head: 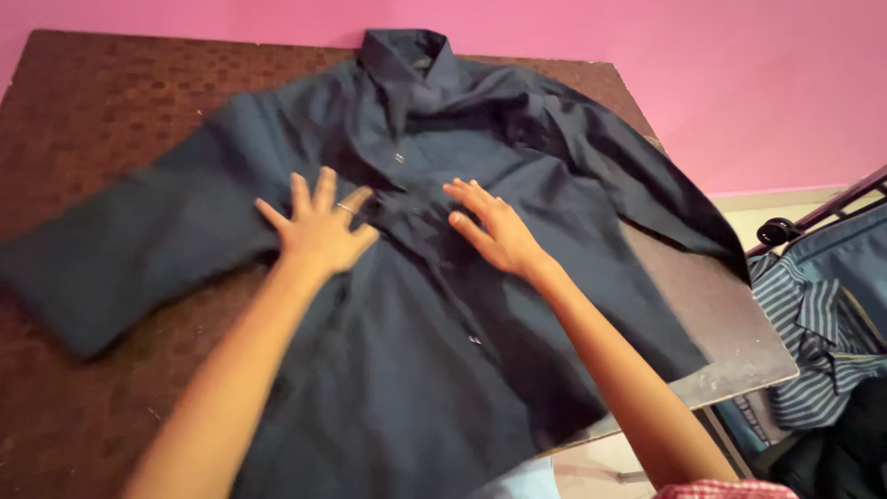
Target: The person takes a shirt from a basket, spreads it on a table, and fastens the buttons from the collar down to the hem.
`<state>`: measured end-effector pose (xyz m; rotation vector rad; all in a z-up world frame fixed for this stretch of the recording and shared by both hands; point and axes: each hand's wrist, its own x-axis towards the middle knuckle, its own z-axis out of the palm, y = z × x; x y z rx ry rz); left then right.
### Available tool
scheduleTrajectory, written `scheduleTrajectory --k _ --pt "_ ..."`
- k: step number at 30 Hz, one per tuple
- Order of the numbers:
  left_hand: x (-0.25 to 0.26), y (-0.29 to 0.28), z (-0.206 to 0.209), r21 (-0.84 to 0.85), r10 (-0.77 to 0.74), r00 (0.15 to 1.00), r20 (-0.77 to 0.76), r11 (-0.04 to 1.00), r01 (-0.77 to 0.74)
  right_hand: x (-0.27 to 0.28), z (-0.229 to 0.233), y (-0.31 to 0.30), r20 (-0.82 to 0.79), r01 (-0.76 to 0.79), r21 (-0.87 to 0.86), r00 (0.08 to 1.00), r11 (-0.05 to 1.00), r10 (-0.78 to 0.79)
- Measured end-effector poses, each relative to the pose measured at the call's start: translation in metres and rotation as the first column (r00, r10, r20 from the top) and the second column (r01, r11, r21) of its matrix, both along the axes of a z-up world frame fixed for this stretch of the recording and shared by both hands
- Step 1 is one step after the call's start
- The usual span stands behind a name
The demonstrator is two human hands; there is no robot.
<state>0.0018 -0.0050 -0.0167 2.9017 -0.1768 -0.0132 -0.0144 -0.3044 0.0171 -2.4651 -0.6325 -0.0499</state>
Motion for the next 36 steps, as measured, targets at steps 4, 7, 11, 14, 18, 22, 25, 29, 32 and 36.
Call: scheduleTrajectory --k 4,7,11,14,18,22,25,29,32,36 --pt "0.037 0.056 0.006 0.184 0.093 0.979 0.183 0.975 -0.127 -0.030 -0.005 -0.002 0.055 -0.101 -0.045 0.993 0.994 0.103" --pt "0.026 0.059 0.021 0.255 0.000 0.852 0.524 0.954 -0.157 -0.035 -0.027 -0.005 -0.030 -0.077 -0.207 0.997 0.975 0.072" --pt "-0.031 0.023 0.033 -0.140 -0.191 0.733 0.653 0.921 0.364 -0.018 -0.049 -0.012 0.240 0.050 -0.288 0.970 0.956 0.021" --pt "-0.082 -0.004 0.031 -0.398 -0.094 0.845 0.526 0.851 0.342 -0.001 -0.040 -0.009 0.243 0.129 -0.285 0.968 0.950 -0.058" --pt "-0.110 -0.004 0.030 -0.609 -0.120 0.981 0.153 0.770 0.189 -0.025 -0.006 0.024 0.441 0.284 -0.355 0.891 0.891 -0.109" --pt "-0.121 0.009 0.025 -0.659 -0.252 0.951 0.182 0.686 0.308 -0.095 0.012 0.081 0.251 0.080 -0.156 0.967 0.984 -0.039" --pt "-0.123 0.018 0.025 -0.679 -0.302 0.932 0.201 0.643 0.355 -0.122 0.013 0.104 0.090 -0.178 -0.002 0.980 0.984 0.177" --pt "-0.120 0.017 0.015 -0.682 -0.257 0.941 0.219 0.649 0.336 -0.110 0.005 0.097 0.246 -0.333 0.035 0.917 0.942 0.314" --pt "-0.108 -0.002 0.002 -0.676 -0.129 0.914 0.384 0.635 0.374 -0.079 -0.003 0.091 0.399 -0.274 -0.029 0.879 0.961 0.262" --pt "-0.079 -0.035 -0.008 -0.573 0.043 0.817 0.576 0.734 0.365 -0.044 -0.009 0.091 0.406 -0.023 -0.056 0.913 0.998 0.044"
